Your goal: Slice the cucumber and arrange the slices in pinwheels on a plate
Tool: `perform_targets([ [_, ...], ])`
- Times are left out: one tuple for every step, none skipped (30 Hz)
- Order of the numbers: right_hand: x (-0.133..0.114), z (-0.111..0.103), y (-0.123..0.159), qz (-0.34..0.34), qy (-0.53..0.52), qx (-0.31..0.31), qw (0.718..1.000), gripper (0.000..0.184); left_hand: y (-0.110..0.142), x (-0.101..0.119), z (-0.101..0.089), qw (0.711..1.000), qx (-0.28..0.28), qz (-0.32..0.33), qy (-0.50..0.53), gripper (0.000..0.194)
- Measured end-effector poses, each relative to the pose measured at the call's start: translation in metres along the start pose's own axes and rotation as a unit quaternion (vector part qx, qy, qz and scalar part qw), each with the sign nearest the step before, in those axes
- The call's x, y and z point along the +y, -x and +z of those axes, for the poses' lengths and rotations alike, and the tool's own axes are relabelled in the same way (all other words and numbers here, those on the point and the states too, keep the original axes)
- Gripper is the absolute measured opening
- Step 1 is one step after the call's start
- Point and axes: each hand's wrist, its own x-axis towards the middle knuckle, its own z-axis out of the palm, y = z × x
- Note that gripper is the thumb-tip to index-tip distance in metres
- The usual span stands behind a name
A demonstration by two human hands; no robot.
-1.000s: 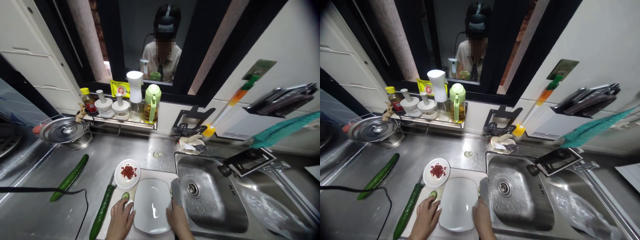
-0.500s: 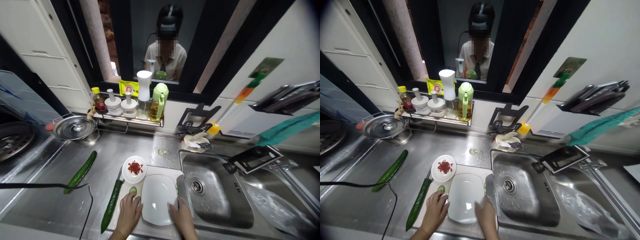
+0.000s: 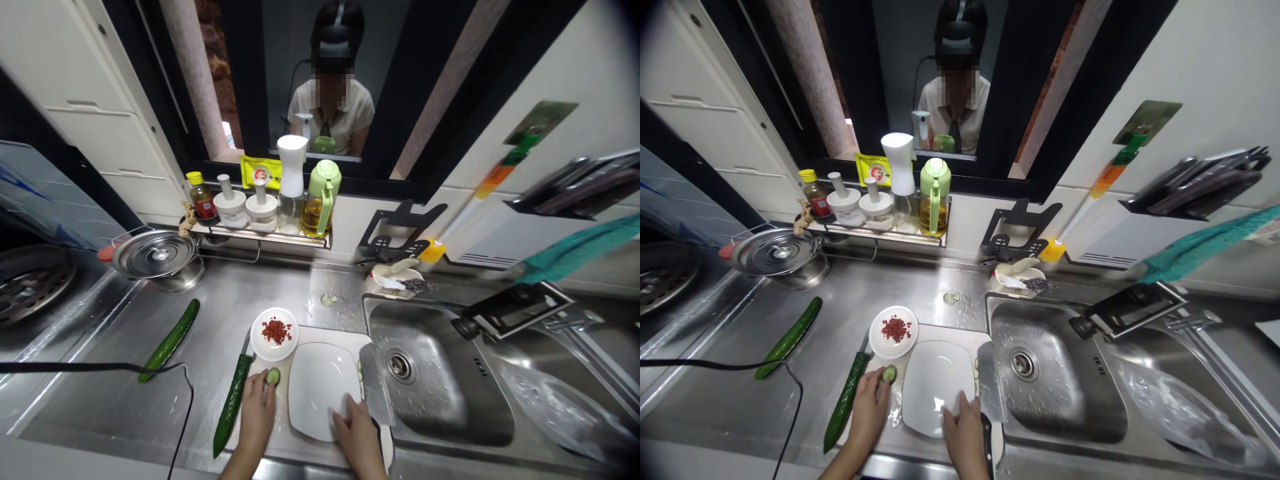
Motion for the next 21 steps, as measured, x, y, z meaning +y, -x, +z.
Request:
perform_targets([
  [0.000, 0.002, 0.001, -0.001, 0.005, 0.001, 1.000, 0.044, -0.001, 0.001, -0.001, 1.000, -0.011, -0.005, 0.001, 0.039],
  [-0.001, 0.004, 0.001, -0.002, 0.009, 0.005, 1.000, 0.045, -0.003, 0.001, -0.002, 1.000, -0.019, -0.010, 0.002, 0.039],
  [-0.001, 0.005, 0.002, -0.003, 0.012, 0.008, 1.000, 0.046, -0.003, 0.002, -0.003, 1.000, -0.023, -0.016, 0.003, 0.039],
  [-0.002, 0.006, 0.003, -0.005, 0.014, 0.010, 1.000, 0.047, -0.004, 0.003, -0.003, 0.999, -0.025, -0.022, 0.004, 0.038],
  [-0.002, 0.008, 0.004, -0.006, 0.014, 0.012, 1.000, 0.047, -0.004, 0.005, -0.004, 0.999, -0.024, -0.027, 0.006, 0.038],
  [-0.002, 0.008, 0.004, -0.007, 0.014, 0.011, 1.000, 0.047, -0.004, 0.006, -0.005, 0.999, -0.023, -0.031, 0.009, 0.038],
  [-0.002, 0.009, 0.005, -0.008, 0.012, 0.008, 1.000, 0.047, -0.004, 0.008, -0.006, 0.999, -0.020, -0.033, 0.012, 0.038],
  [-0.002, 0.009, 0.006, -0.009, 0.010, 0.007, 1.000, 0.047, -0.005, 0.010, -0.007, 0.999, -0.015, -0.036, 0.015, 0.038],
  [-0.002, 0.009, 0.006, -0.012, 0.008, 0.006, 1.000, 0.048, -0.005, 0.012, -0.008, 0.999, -0.011, -0.038, 0.017, 0.037],
  [-0.001, 0.008, 0.007, -0.014, 0.005, 0.005, 1.000, 0.048, -0.006, 0.014, -0.009, 0.999, -0.008, -0.042, 0.018, 0.036],
  [-0.001, 0.008, 0.007, -0.018, 0.003, 0.005, 1.000, 0.048, -0.006, 0.015, -0.010, 0.999, -0.006, -0.047, 0.019, 0.036],
  [0.000, 0.008, 0.007, -0.024, 0.002, 0.005, 1.000, 0.048, -0.007, 0.016, -0.011, 0.998, -0.007, -0.053, 0.020, 0.035],
  [0.001, 0.008, 0.008, -0.030, 0.002, 0.008, 1.000, 0.047, -0.008, 0.017, -0.011, 0.998, -0.008, -0.061, 0.021, 0.034],
  [0.002, 0.009, 0.008, -0.036, 0.004, 0.012, 0.999, 0.046, -0.010, 0.018, -0.012, 0.997, -0.011, -0.070, 0.023, 0.034],
  [0.004, 0.009, 0.009, -0.043, 0.007, 0.017, 0.999, 0.046, -0.011, 0.019, -0.012, 0.996, -0.014, -0.081, 0.024, 0.034],
  [0.005, 0.010, 0.009, -0.048, 0.012, 0.026, 0.998, 0.045, -0.012, 0.020, -0.013, 0.995, -0.016, -0.092, 0.025, 0.034],
  [0.007, 0.011, 0.009, -0.052, 0.016, 0.038, 0.998, 0.045, -0.013, 0.022, -0.014, 0.994, -0.018, -0.103, 0.026, 0.035],
  [0.009, 0.011, 0.009, -0.055, 0.020, 0.052, 0.997, 0.045, -0.014, 0.024, -0.015, 0.993, -0.021, -0.113, 0.027, 0.035],
  [0.011, 0.011, 0.009, -0.058, 0.018, 0.067, 0.996, 0.045, -0.015, 0.026, -0.016, 0.992, -0.023, -0.120, 0.029, 0.035],
  [0.013, 0.011, 0.009, -0.062, 0.010, 0.081, 0.995, 0.044, -0.016, 0.029, -0.018, 0.991, -0.026, -0.123, 0.034, 0.035],
  [0.013, 0.009, 0.008, -0.068, -0.006, 0.096, 0.993, 0.043, -0.017, 0.032, -0.019, 0.991, -0.029, -0.124, 0.043, 0.035],
])
